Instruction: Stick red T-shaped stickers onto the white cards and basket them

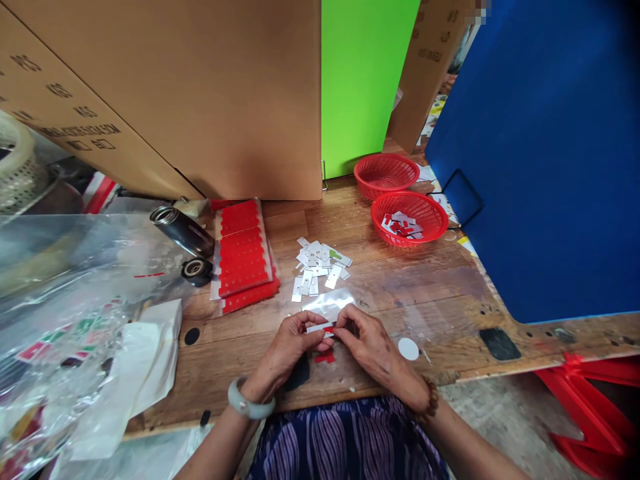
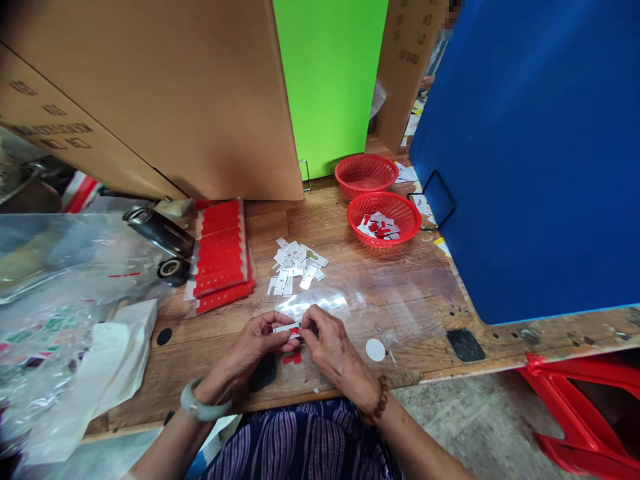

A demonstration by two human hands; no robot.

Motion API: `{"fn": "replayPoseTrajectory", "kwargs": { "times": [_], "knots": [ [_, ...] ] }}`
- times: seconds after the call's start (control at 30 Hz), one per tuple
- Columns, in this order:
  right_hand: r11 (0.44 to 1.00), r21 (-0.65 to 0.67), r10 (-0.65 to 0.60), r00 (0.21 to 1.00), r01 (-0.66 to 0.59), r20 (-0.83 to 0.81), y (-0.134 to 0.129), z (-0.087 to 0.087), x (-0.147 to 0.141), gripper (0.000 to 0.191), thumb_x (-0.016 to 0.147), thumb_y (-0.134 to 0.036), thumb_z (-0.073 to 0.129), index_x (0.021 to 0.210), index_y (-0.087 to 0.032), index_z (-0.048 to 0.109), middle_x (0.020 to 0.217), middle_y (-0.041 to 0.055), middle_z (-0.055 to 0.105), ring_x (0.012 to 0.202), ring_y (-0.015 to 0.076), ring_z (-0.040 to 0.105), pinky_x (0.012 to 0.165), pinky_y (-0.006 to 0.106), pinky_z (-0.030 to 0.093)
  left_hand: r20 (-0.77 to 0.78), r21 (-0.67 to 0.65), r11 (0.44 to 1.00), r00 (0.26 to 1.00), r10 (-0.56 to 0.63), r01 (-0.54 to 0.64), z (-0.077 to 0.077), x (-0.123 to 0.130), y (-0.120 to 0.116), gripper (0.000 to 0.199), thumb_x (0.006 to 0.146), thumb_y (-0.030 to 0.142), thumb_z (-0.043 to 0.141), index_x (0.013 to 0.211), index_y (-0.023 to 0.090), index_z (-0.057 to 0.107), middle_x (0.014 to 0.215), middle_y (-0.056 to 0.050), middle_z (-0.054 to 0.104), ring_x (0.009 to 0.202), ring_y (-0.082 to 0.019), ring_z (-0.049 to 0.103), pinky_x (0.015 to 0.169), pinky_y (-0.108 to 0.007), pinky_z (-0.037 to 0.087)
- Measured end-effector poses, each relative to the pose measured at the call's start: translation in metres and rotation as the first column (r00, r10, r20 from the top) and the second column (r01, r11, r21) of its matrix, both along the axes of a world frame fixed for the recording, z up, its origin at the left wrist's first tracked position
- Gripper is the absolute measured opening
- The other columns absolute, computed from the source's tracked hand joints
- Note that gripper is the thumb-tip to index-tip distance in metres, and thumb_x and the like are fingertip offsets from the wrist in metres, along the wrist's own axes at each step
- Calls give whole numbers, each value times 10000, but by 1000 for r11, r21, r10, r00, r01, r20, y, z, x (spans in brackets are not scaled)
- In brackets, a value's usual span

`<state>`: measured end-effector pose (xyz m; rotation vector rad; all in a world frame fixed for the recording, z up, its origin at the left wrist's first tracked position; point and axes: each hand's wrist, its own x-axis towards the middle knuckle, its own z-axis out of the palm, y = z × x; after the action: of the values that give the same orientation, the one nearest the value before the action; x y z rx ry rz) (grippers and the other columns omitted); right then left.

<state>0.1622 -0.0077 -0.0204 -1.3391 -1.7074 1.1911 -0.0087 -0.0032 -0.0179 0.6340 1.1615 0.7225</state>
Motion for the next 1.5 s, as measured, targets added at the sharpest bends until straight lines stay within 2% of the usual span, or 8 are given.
{"fn": "replayPoseTrajectory", "kwargs": {
  "times": [0.27,0.43,0.57,0.7,1.07,1.33,1.4,1.5],
  "knots": [
    [990,-119,-79,997,78,-2,-5,5,-6,101,797,-140,509,719,-194,544,734,-13,571,700,142,524,655,260,386,-125,88,996,992,16,-5,-7,2,2,342,598,218,798,865,117,610,691,-27,706,592,-131,674,623,-229,540],
    [992,-58,-112,994,113,15,-6,11,-5,114,811,-139,505,710,-188,523,785,-2,544,751,146,515,698,266,383,-107,86,996,994,16,-6,-6,1,2,350,601,219,790,877,114,602,679,-22,708,581,-129,674,609,-222,536],
    [992,-99,-71,997,72,13,-4,11,-3,111,828,-128,494,738,-191,511,724,-22,541,697,135,496,662,259,362,-78,47,999,997,-7,10,-5,-1,1,401,600,246,803,908,119,580,646,-48,721,574,-132,678,601,-207,527],
    [991,-100,-81,995,86,52,-3,11,-3,120,831,-110,486,743,-190,500,733,-16,543,707,138,502,669,262,359,-34,8,1000,999,-19,19,-3,-2,1,436,573,268,822,900,119,574,655,-69,729,565,-130,681,588,-193,520],
    [995,31,-94,985,90,143,-6,2,-4,114,855,-112,472,785,-198,496,790,-6,565,760,151,516,709,284,359,-34,-9,1000,999,-4,4,-4,-1,2,449,543,227,828,890,110,569,653,-91,735,550,-131,682,577,-187,527],
    [996,-5,-88,989,89,117,-4,-6,-4,95,847,-139,481,783,-202,512,797,2,578,757,156,535,705,288,389,-51,2,1000,999,-3,3,-2,1,1,429,560,241,829,880,105,577,645,-80,728,548,-128,674,574,-193,527],
    [993,-8,-113,990,114,88,-3,-11,-3,87,838,-138,483,870,-206,527,790,-2,577,746,156,546,704,288,406,-59,3,1000,998,5,-5,-1,1,2,434,543,246,836,865,106,581,637,-74,726,541,-127,672,573,-193,526],
    [981,-11,-193,981,193,32,1,-16,2,329,808,-143,523,1126,-208,472,757,-24,567,698,151,556,690,286,432,-63,-13,1000,998,11,-12,-2,0,2,446,520,257,842,851,107,585,633,-75,726,526,-130,670,555,-192,519]
  ]
}}
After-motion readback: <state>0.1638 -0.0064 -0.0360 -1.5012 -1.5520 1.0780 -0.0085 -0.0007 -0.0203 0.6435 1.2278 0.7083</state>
